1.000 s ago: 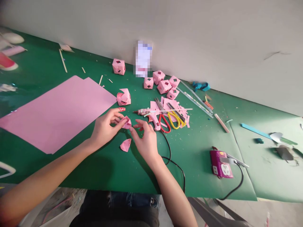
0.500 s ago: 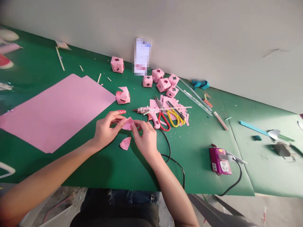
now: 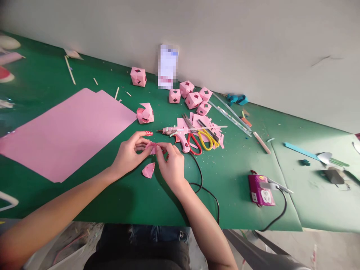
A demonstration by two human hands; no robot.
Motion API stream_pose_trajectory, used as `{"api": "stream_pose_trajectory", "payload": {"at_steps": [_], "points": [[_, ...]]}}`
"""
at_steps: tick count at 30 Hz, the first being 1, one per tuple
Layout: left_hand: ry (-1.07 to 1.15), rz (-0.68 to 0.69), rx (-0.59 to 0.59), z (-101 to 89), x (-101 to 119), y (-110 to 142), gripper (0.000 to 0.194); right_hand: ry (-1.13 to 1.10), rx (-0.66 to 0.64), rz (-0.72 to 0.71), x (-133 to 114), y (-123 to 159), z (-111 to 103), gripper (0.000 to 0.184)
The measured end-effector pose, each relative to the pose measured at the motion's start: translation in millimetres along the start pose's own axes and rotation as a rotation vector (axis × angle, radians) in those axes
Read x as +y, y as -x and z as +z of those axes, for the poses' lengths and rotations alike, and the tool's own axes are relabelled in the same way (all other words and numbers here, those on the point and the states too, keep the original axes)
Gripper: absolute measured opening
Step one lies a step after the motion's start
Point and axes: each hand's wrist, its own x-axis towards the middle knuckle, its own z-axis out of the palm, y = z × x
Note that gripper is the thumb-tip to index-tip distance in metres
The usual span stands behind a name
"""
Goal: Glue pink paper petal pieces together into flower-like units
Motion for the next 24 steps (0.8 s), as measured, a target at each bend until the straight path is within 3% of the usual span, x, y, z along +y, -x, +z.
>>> {"api": "stream_pose_trajectory", "payload": {"at_steps": [4,11,24], "points": [[0.038,-0.052,0.027,-1.4,-1.0,-2.1,0.033,-0.007,-0.022,0.012,0.6,1.0,2.4,0.021],[-0.037,-0.002,0.012,-2.1,-2.4,-2.0,0.031,0.028,-0.042,0.051,1.3,-0.7,5.3,0.019],[-0.08,0.022,-0.012,-1.6,-7.4,-2.1,0.03,0.069,-0.036,-0.013,10.7,-4.4,8.8,0.027]]}}
